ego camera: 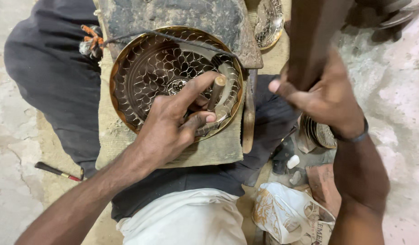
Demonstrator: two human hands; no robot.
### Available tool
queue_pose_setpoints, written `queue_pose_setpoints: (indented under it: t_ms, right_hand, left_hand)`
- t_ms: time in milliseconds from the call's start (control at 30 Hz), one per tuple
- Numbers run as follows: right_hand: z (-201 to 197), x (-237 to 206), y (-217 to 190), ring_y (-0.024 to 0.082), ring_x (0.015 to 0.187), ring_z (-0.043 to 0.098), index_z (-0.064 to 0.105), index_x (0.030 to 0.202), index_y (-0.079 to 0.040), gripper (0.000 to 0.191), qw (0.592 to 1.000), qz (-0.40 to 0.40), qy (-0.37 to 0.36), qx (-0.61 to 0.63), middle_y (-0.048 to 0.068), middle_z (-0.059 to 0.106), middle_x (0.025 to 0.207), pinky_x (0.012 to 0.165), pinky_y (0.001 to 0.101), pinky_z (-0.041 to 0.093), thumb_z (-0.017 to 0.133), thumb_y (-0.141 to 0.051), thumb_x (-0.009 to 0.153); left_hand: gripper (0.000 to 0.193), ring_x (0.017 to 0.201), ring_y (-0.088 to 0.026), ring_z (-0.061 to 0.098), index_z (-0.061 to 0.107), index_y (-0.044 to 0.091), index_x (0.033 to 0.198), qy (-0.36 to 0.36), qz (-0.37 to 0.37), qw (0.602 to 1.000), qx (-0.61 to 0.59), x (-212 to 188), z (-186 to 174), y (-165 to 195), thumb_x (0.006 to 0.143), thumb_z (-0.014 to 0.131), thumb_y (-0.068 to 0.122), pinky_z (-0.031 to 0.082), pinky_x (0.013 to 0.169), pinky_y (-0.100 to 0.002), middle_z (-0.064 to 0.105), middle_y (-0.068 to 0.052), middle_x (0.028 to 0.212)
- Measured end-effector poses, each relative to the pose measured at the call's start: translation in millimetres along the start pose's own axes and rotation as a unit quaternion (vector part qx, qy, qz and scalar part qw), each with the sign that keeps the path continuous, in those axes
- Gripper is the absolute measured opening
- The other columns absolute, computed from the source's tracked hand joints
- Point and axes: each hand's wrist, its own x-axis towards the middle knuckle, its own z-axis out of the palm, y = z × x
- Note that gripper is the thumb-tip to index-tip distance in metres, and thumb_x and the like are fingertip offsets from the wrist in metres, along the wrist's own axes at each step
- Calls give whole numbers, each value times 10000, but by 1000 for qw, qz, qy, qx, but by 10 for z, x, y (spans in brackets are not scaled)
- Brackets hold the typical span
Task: The person uses a hammer and a small metal punch to create a decorative pattern on a brass plate. They repeatedly strike the punch to form a series of indentations across the plate's surface.
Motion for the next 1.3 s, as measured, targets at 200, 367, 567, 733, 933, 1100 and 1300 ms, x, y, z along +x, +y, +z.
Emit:
queue_pose_setpoints:
  t_ms: [200,367,567,733,933,1100,1300]
  right_hand:
    - [-41,-94,34,129,657,653,614,1198,-29,423,994,95,-46,-20,75,668,775,585,313,525,715,-111,796]
    - [-67,-96,-98,158,791,720,619,1269,-47,532,997,-29,-22,-75,134,720,933,744,306,597,678,-4,743]
    - [-17,-141,-166,189,748,700,643,1237,-20,465,993,2,-34,-114,119,715,895,706,325,581,718,-51,779]
    - [13,-199,-118,198,704,691,616,1266,-9,478,994,23,-32,-99,114,718,881,692,330,584,728,-65,805]
    - [13,-225,-158,258,721,714,602,1259,-15,533,988,51,-26,-141,168,738,943,685,371,583,744,-86,750]
    - [25,-218,-260,236,758,725,592,1232,-17,533,994,55,-24,-89,151,751,955,705,353,585,649,-51,703]
    - [322,-82,-305,156,793,673,566,1175,-22,392,994,85,21,63,89,693,900,743,304,534,793,-108,868]
  left_hand:
    - [603,999,-234,791,445,108,1519,-6,10,1000,-1,22,17,-14,966,674,36,711,806,-339,769,-161,1180]
    - [612,984,-241,789,456,89,1504,-22,-24,999,-4,42,-28,34,939,686,35,690,818,-355,773,-162,1128]
    - [598,989,-248,796,477,90,1497,-29,-46,999,-1,55,-36,59,938,687,41,684,820,-374,776,-176,1118]
    - [612,989,-231,798,470,77,1488,-29,-33,999,3,68,-43,95,928,718,84,677,805,-369,779,-173,1126]
    - [602,819,-223,804,504,109,1481,-51,-94,994,8,71,-41,91,914,706,104,653,642,-365,774,-135,1139]
    - [401,704,-219,764,626,100,1338,-115,-186,973,71,83,-81,57,952,731,126,594,652,-399,809,-116,964]
    - [564,848,-155,785,545,124,1438,11,-85,994,-71,-82,-119,271,905,705,27,676,729,-305,789,-99,986]
